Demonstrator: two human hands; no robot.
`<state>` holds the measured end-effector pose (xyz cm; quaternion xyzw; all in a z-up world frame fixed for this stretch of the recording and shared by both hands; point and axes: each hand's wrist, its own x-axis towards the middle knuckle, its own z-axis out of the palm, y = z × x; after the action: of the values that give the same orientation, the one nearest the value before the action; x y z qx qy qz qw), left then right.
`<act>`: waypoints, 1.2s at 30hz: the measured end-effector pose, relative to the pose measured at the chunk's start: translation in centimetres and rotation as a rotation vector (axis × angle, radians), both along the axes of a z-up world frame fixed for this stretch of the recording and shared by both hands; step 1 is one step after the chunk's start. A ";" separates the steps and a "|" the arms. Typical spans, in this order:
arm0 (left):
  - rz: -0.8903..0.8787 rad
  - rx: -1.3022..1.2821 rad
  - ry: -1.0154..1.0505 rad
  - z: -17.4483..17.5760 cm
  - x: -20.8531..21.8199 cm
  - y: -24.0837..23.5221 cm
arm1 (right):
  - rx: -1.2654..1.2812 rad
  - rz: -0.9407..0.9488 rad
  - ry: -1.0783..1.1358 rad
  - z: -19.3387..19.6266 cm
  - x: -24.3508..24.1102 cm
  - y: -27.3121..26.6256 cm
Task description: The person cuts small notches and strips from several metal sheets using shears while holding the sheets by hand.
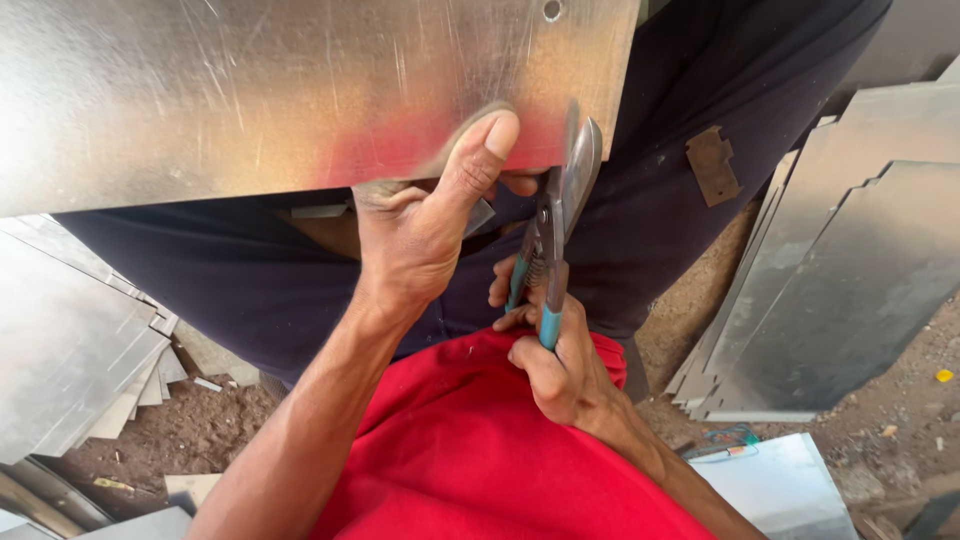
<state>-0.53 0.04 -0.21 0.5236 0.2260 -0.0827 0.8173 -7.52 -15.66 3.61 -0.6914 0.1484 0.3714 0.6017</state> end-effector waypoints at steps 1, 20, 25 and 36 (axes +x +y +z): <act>0.002 -0.009 -0.005 -0.2 0.1 -0.1 | -0.010 0.000 -0.003 -0.1 0.1 0.0; 0.031 0.049 0.059 -0.3 -0.9 -0.3 | -0.132 -0.057 -0.134 -1.5 1.0 0.7; 0.000 0.050 0.154 -0.4 -1.1 0.0 | -0.113 -0.031 -0.259 -2.4 0.9 1.0; -0.001 -0.038 0.156 0.0 -1.5 -0.2 | -0.130 -0.005 -0.368 -2.7 2.2 0.7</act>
<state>-1.99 -0.20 -0.25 0.5000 0.2870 -0.1282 0.8070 -5.30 -14.99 0.93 -0.7847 0.0614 0.2266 0.5737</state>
